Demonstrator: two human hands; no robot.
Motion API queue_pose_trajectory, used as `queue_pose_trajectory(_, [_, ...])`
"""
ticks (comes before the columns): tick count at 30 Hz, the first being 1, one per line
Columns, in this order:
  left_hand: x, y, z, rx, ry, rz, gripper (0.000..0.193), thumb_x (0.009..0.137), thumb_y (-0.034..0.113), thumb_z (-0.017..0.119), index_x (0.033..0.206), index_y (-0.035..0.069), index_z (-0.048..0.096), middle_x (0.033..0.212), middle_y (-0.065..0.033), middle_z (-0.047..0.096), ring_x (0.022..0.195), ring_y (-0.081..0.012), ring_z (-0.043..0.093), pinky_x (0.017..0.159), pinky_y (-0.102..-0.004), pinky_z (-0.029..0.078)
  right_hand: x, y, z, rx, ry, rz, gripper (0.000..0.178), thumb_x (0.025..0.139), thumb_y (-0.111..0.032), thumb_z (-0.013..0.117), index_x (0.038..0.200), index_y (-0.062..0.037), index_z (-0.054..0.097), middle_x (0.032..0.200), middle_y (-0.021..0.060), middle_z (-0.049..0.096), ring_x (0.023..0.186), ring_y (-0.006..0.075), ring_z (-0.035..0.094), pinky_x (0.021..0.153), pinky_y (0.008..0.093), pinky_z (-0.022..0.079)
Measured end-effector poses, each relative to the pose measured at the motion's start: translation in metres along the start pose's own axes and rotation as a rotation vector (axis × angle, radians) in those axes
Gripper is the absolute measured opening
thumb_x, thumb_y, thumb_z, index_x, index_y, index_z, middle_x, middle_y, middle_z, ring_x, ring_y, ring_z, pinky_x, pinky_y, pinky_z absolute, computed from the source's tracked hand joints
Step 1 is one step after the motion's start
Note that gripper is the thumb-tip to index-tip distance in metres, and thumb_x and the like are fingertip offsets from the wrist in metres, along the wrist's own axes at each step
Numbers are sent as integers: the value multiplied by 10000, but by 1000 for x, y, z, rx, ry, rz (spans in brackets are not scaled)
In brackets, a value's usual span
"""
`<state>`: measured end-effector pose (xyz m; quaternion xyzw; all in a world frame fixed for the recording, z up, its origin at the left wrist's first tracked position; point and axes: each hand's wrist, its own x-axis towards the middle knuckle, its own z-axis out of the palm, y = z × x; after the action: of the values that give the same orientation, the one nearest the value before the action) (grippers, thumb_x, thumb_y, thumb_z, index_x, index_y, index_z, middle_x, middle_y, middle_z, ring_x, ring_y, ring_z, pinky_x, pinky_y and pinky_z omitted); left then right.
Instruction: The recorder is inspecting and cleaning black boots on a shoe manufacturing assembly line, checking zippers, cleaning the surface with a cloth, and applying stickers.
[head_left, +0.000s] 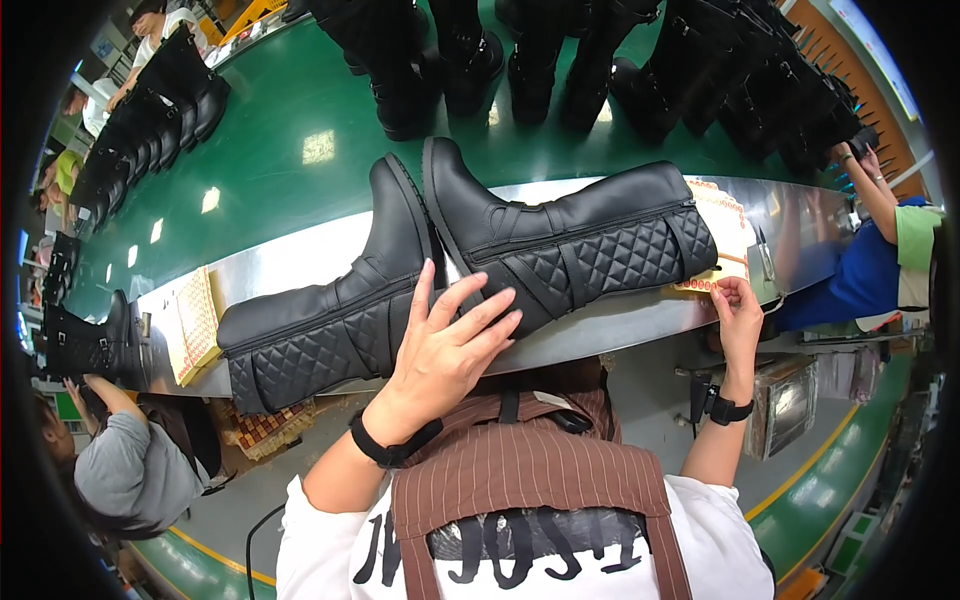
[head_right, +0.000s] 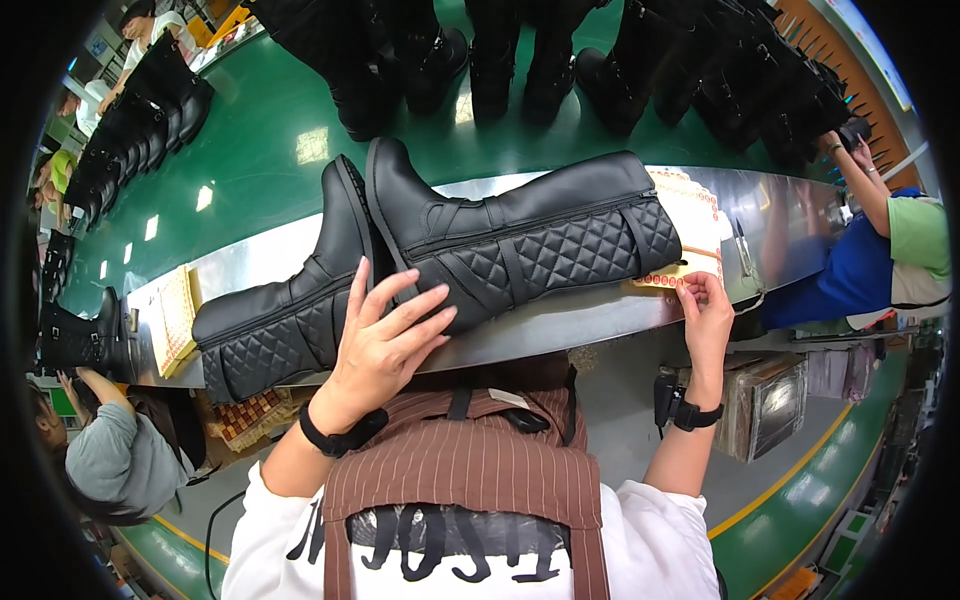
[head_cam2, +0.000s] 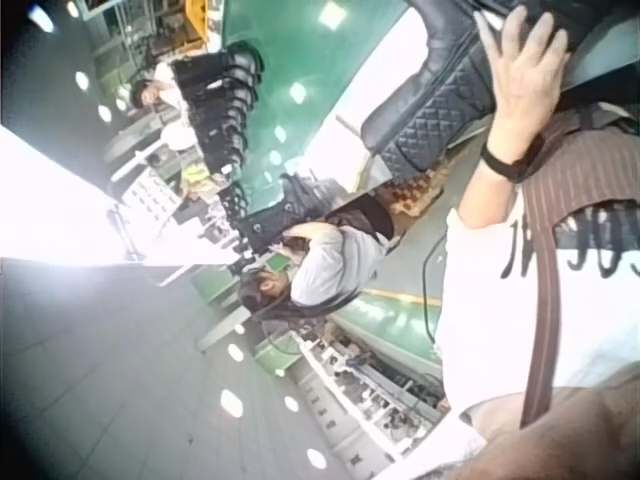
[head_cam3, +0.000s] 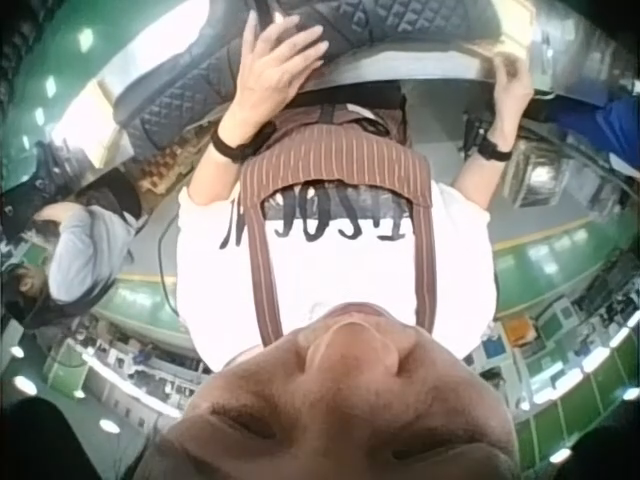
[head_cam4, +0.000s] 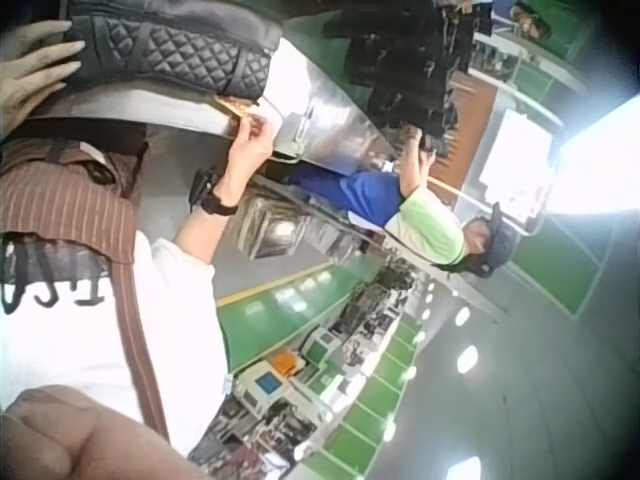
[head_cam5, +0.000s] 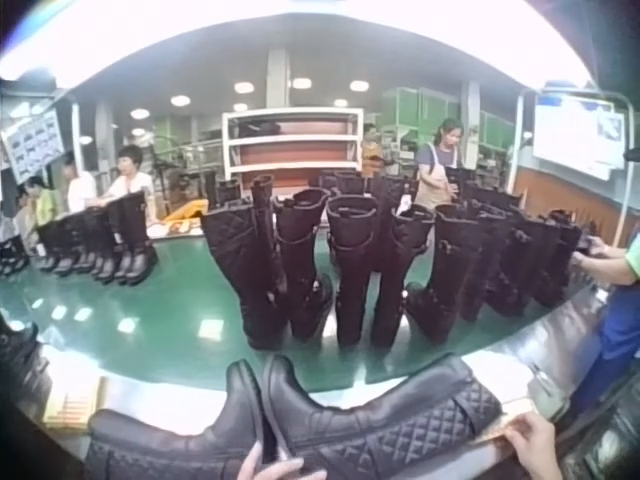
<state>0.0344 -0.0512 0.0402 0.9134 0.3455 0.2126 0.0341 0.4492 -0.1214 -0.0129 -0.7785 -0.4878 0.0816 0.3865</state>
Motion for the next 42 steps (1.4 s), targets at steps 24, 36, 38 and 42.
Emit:
queue_pose_trajectory(24, [-32, -20, -19, -138, 479, -333, 358, 751, 9, 723, 1099, 46, 645, 1110, -99, 659, 1104, -296, 599, 1091, -526, 330, 2, -44, -6, -487, 56, -46, 93, 907, -87, 627, 910, -1, 591, 783, 144, 642, 700, 269, 650, 644, 359, 497])
queue_pose_trajectory(36, [-44, -8, -12, -63, 11, -160, 623, 715, 349, 779, 1305, 336, 580, 1428, -19, 458, 1304, -269, 412, 1108, -670, 170, 3, -257, 123, 261, -593, -677, 116, 820, -68, 703, 847, -23, 600, 1009, 84, 575, 866, 230, 607, 734, 324, 501])
queue_pose_trajectory(38, [-45, -10, -12, -77, 15, -157, 623, 716, 352, 778, 1306, 337, 579, 1427, -16, 459, 1307, -265, 409, 1110, -666, 170, 4, -265, 134, 157, -635, -708, 113, 826, -64, 699, 837, -21, 595, 1011, 82, 569, 866, 231, 601, 743, 309, 500])
queue_pose_trajectory(42, [-46, -10, -12, -95, 17, -144, 609, 718, 354, 771, 1298, 334, 583, 1413, -13, 468, 1301, -264, 411, 1111, -662, 177, 0, -271, 144, 66, -510, -791, 142, 776, -83, 722, 799, -39, 589, 993, 87, 565, 868, 283, 598, 739, 361, 502])
